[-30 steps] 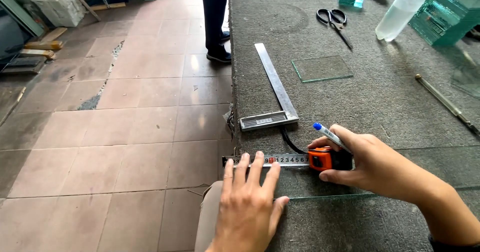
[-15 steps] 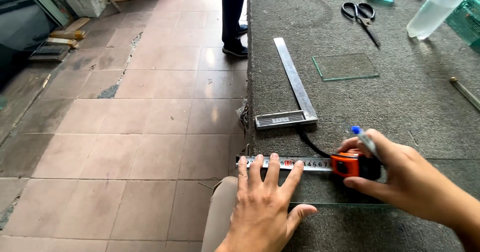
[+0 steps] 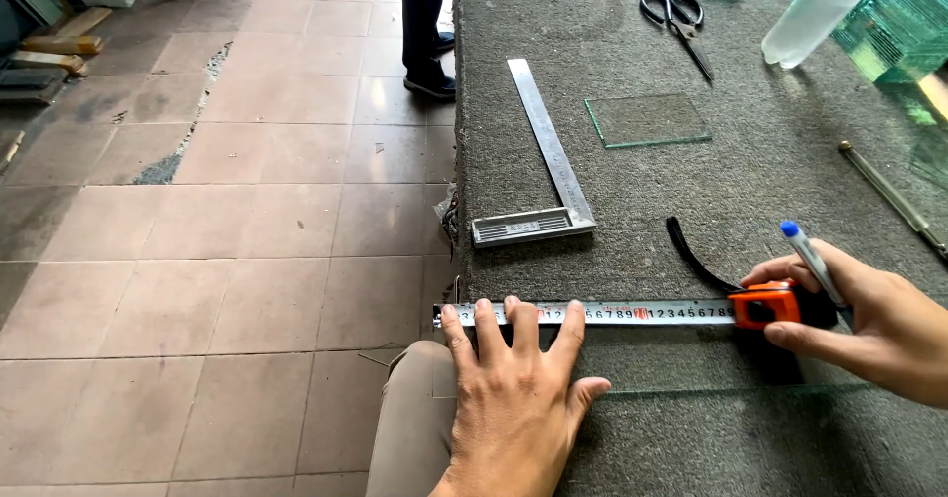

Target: Measuring, marking, and cutting a glass sheet using specialized tools on a workbench

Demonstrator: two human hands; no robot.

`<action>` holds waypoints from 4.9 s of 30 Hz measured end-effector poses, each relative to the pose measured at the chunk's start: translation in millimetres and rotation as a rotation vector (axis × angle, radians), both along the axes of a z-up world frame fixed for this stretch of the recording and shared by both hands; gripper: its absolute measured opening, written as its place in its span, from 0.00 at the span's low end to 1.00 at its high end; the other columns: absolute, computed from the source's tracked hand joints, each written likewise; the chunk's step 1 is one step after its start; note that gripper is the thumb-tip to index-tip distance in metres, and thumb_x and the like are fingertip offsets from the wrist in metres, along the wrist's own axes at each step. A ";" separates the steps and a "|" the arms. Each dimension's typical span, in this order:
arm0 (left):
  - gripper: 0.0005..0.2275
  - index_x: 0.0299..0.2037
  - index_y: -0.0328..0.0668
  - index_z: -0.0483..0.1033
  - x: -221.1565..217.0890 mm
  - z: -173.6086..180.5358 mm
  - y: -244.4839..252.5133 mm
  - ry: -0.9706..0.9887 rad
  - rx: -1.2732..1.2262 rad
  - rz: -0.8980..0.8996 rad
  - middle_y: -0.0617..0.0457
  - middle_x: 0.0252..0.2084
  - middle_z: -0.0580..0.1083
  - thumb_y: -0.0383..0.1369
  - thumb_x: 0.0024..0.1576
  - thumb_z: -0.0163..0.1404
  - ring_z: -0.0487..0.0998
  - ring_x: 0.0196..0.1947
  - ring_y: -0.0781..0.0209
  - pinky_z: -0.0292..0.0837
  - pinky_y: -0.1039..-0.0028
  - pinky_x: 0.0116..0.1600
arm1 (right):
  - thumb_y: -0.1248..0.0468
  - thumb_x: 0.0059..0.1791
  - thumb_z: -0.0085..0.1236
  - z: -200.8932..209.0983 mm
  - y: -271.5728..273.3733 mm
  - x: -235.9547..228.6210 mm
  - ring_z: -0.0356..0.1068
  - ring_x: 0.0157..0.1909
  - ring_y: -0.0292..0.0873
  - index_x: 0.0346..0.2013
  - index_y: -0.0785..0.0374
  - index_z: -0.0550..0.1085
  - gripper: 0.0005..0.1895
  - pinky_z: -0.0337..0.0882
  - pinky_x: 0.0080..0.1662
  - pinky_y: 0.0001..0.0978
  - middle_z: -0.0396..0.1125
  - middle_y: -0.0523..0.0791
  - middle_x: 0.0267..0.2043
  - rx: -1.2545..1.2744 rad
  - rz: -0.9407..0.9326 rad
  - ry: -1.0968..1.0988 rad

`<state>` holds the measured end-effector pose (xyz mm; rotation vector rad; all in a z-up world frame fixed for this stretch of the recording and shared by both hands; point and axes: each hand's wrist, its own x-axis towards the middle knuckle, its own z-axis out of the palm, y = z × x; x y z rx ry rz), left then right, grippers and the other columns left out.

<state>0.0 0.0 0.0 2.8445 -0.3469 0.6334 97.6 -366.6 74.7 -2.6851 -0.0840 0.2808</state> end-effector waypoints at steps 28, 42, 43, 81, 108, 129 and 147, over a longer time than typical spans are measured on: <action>0.35 0.71 0.62 0.71 0.9 -12.8 -4.9 -0.098 0.015 0.022 0.33 0.59 0.68 0.65 0.57 0.51 0.67 0.58 0.21 0.51 0.14 0.69 | 0.60 0.70 0.41 -26.6 54.1 77.2 0.52 0.29 0.29 0.46 0.59 0.68 0.11 0.53 0.28 0.19 0.53 0.39 0.31 0.811 -0.229 -0.127; 0.34 0.72 0.65 0.71 0.1 -18.1 -5.0 -0.121 0.032 0.039 0.35 0.61 0.69 0.65 0.57 0.50 0.69 0.59 0.24 0.53 0.16 0.69 | 0.60 0.60 0.60 25.6 184.7 24.6 0.76 0.31 0.37 0.43 0.57 0.71 0.08 0.80 0.37 0.26 0.71 0.41 0.34 1.313 0.064 -0.429; 0.34 0.72 0.65 0.71 0.3 -16.9 -4.2 -0.121 0.017 0.043 0.36 0.61 0.69 0.64 0.56 0.52 0.68 0.60 0.25 0.53 0.17 0.70 | 0.60 0.57 0.63 19.7 209.1 22.6 0.74 0.27 0.35 0.37 0.59 0.71 0.10 0.76 0.31 0.23 0.68 0.41 0.29 1.230 0.123 -0.357; 0.31 0.69 0.73 0.75 2.2 -19.7 -4.9 -0.164 0.058 0.086 0.38 0.59 0.70 0.66 0.57 0.47 0.71 0.57 0.29 0.60 0.18 0.67 | 0.66 0.53 0.69 -32.0 142.1 28.8 0.57 0.27 0.30 0.23 0.55 0.64 0.22 0.59 0.30 0.27 0.61 0.37 0.21 0.786 0.190 0.029; 0.31 0.69 0.73 0.75 1.7 -16.4 -2.5 -0.166 0.063 0.074 0.38 0.60 0.71 0.66 0.57 0.47 0.71 0.56 0.30 0.61 0.18 0.67 | 0.64 0.53 0.70 -25.1 146.6 27.7 0.56 0.26 0.30 0.21 0.55 0.66 0.22 0.57 0.29 0.28 0.63 0.37 0.20 0.712 0.207 0.017; 0.30 0.69 0.73 0.76 1.3 -12.3 -2.9 -0.158 0.062 0.080 0.39 0.60 0.71 0.66 0.58 0.46 0.72 0.56 0.32 0.62 0.20 0.67 | 0.65 0.53 0.70 -25.2 148.0 27.5 0.54 0.26 0.29 0.21 0.54 0.65 0.23 0.55 0.29 0.28 0.60 0.36 0.20 0.730 0.219 0.002; 0.33 0.71 0.72 0.72 2.6 -20.6 -2.3 -0.138 0.057 0.059 0.38 0.61 0.68 0.66 0.56 0.51 0.68 0.58 0.31 0.58 0.17 0.67 | 0.53 0.61 0.46 21.9 113.4 -15.5 0.74 0.25 0.36 0.38 0.59 0.79 0.19 0.73 0.34 0.28 0.81 0.41 0.32 0.427 0.191 -0.463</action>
